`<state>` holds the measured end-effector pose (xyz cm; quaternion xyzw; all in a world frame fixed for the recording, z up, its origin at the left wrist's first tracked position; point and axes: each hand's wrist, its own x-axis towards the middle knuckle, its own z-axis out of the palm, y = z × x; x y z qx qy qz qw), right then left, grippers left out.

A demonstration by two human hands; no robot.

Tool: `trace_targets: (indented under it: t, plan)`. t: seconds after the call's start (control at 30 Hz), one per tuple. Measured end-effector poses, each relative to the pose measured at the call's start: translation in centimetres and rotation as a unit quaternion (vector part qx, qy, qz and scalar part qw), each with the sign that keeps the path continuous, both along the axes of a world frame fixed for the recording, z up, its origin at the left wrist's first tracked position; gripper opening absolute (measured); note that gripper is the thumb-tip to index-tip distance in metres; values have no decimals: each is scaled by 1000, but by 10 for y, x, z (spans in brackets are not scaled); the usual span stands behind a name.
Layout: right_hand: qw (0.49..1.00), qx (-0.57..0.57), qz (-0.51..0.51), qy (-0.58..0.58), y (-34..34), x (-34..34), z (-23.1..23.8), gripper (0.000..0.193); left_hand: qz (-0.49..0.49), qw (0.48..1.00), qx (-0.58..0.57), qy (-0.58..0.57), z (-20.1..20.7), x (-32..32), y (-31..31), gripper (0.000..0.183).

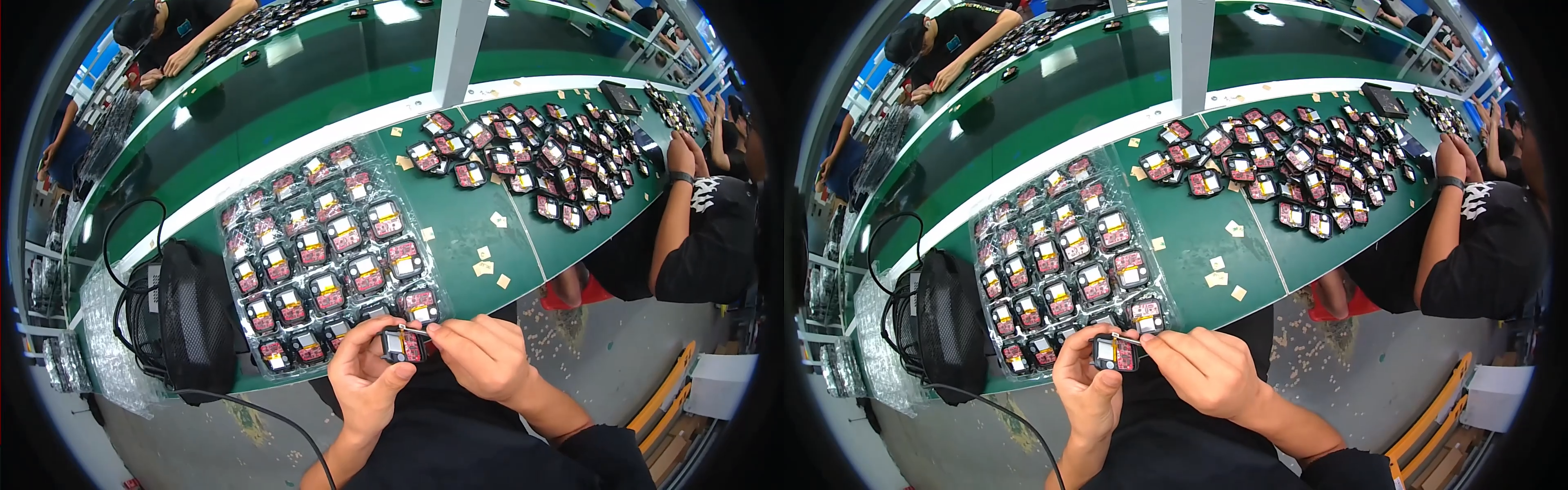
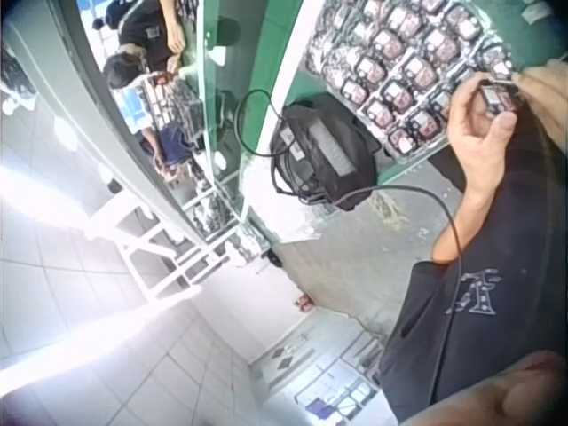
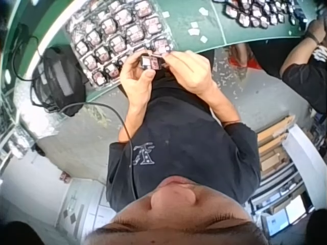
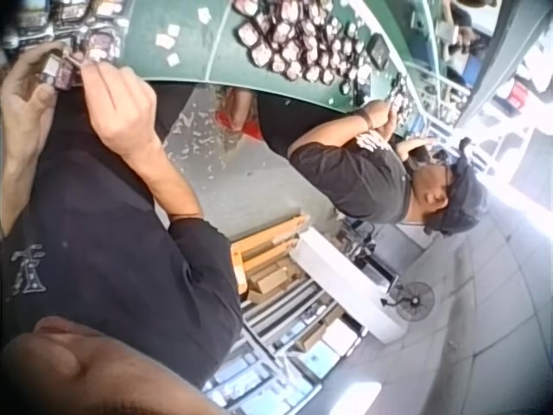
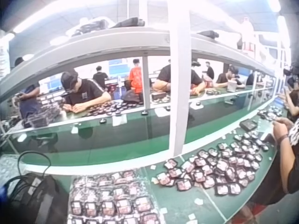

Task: The recorder is inspecting and organizing small electronic tags on a conveyor belt in an assembly plant.

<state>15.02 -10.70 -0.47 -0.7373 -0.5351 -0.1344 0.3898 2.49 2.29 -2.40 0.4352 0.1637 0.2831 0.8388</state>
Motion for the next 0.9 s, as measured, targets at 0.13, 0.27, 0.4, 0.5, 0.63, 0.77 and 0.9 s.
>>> trace_targets:
  t: [0.13, 0.27, 0.4, 0.5, 0.63, 0.77, 0.9]
  plan:
    - [998, 14, 14, 53, 3, 1, 0, 29, 3, 1000, 13, -1, -1, -3, 2, 61]
    - [998, 14, 25, 62, 1, 3, 0, 30, -3, 1000, 3, 8, 2, -3, 3, 62]
    - [996, 7, 42, 75, 0, 5, 3, 30, -8, 1000, 5, 6, 2, -4, 4, 61]
    - [997, -3, 37, 65, 0, 3, 4, 30, -21, 999, 21, 12, -1, -10, 6, 61]
    - [998, -11, 31, 49, 1, 3, 5, 29, -18, 1000, 10, 8, 1, -9, 5, 61]
    - [998, -18, 21, 52, 0, 2, 5, 30, -22, 1000, -2, 10, 0, -9, 5, 60]
    - [999, -16, 24, 45, 0, 2, 7, 30, -30, 1000, -9, 6, 2, -9, 6, 59]
